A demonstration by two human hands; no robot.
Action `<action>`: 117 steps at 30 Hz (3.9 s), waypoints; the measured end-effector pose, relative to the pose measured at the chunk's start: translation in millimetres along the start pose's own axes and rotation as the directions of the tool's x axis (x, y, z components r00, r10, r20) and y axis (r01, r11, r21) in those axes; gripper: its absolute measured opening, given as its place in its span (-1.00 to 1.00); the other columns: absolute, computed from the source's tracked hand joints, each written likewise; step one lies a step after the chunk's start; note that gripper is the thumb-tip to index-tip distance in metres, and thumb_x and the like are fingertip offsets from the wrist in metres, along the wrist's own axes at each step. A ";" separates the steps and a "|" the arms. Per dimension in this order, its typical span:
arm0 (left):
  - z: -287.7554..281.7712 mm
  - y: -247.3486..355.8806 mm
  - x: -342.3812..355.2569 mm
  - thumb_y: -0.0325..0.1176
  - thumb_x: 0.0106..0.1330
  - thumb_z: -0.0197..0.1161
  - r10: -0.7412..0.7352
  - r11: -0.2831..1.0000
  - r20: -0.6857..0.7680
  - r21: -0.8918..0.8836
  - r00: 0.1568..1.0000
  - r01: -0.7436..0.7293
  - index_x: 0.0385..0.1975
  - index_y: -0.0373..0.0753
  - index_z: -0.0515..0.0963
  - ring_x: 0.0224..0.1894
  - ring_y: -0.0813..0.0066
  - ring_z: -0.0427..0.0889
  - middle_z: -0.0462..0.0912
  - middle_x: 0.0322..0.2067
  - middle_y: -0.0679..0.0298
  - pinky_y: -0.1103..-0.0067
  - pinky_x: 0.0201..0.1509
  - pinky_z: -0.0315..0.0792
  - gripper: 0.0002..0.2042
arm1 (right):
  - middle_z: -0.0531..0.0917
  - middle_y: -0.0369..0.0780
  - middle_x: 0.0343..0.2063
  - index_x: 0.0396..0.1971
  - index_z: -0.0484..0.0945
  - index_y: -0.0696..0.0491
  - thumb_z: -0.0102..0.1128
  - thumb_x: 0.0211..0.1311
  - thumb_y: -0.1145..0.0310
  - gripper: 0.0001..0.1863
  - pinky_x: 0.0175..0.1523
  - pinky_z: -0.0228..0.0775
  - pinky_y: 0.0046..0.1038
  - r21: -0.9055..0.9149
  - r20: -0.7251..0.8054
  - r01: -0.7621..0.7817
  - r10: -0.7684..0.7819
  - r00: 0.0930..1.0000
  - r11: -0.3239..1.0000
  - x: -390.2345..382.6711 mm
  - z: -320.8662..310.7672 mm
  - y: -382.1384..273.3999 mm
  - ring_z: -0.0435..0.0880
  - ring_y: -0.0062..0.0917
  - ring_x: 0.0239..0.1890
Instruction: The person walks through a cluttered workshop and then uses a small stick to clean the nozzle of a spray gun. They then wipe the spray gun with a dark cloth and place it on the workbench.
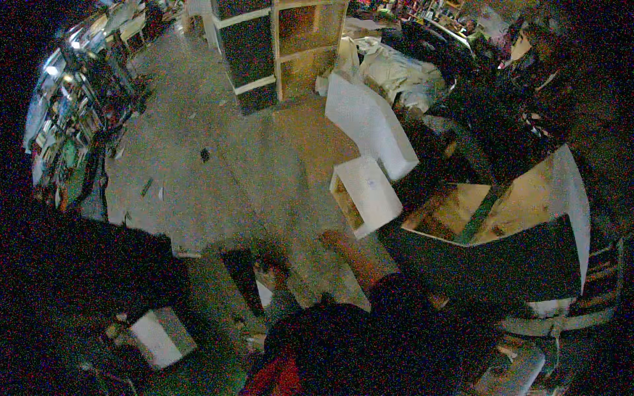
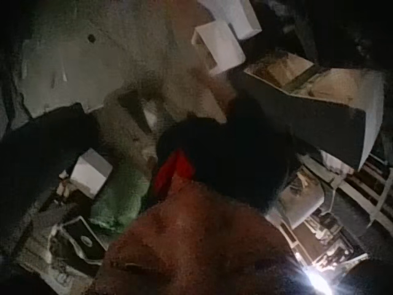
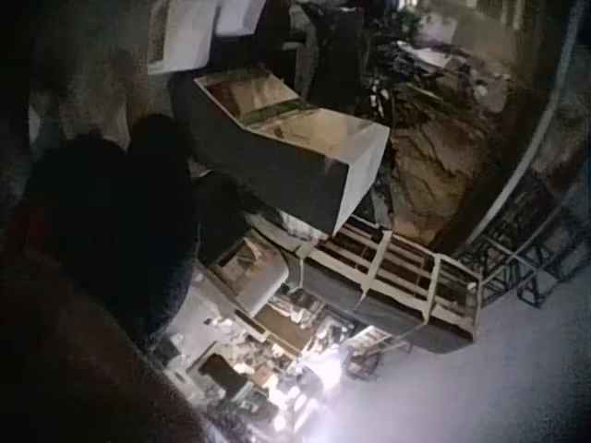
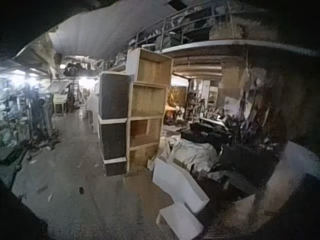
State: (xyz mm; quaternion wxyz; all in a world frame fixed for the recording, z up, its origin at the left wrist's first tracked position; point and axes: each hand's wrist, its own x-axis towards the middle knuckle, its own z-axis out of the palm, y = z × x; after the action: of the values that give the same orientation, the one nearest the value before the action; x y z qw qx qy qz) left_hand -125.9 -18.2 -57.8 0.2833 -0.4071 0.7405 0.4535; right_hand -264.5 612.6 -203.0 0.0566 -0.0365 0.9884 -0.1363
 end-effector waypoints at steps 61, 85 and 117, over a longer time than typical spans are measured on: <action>-198.7 1144.1 908.7 -0.07 0.27 0.15 0.404 0.842 0.417 0.179 0.814 -0.509 -0.27 -0.13 0.48 -0.67 0.55 0.47 0.57 -0.50 0.31 0.64 -0.71 0.26 -0.74 | 0.64 -0.09 -0.50 -0.46 0.63 0.11 0.07 0.10 -0.01 -0.57 -0.30 0.51 -0.13 0.273 0.644 -0.957 0.758 0.105 -0.099 852.7 123.9 -344.2 0.66 -0.26 -0.42; -306.0 1459.5 1197.3 -0.14 0.28 0.16 0.134 0.969 -0.029 -0.204 0.991 -0.137 -0.21 -0.22 0.42 -0.70 0.49 0.46 0.51 -0.55 0.26 0.60 -0.75 0.28 -0.72 | 0.59 -0.17 -0.29 -0.05 0.42 0.06 0.13 0.13 -0.03 -0.48 -0.43 0.46 -0.34 0.420 0.596 -0.840 0.594 0.540 0.342 1645.7 -17.5 -175.7 0.61 -0.35 -0.41; -161.3 1882.2 1387.5 -0.11 0.18 0.13 -0.296 0.932 -0.260 -0.289 0.919 0.219 -0.39 -0.33 0.60 -0.34 0.08 0.63 0.64 -0.38 -0.05 0.26 -0.30 0.46 -0.65 | 0.50 -0.27 -0.56 -0.27 0.38 -0.02 0.13 0.20 0.06 -0.69 -0.61 0.35 -0.39 0.581 0.643 -0.588 0.125 0.756 0.563 2635.4 -242.3 -105.9 0.49 -0.48 -0.66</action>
State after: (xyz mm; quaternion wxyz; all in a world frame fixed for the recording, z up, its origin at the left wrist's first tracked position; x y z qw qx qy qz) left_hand -2457.3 -159.5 -253.5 0.1710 -0.5984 0.6499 0.4362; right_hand -2899.4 344.2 -210.7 0.3661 0.1648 0.7647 -0.5041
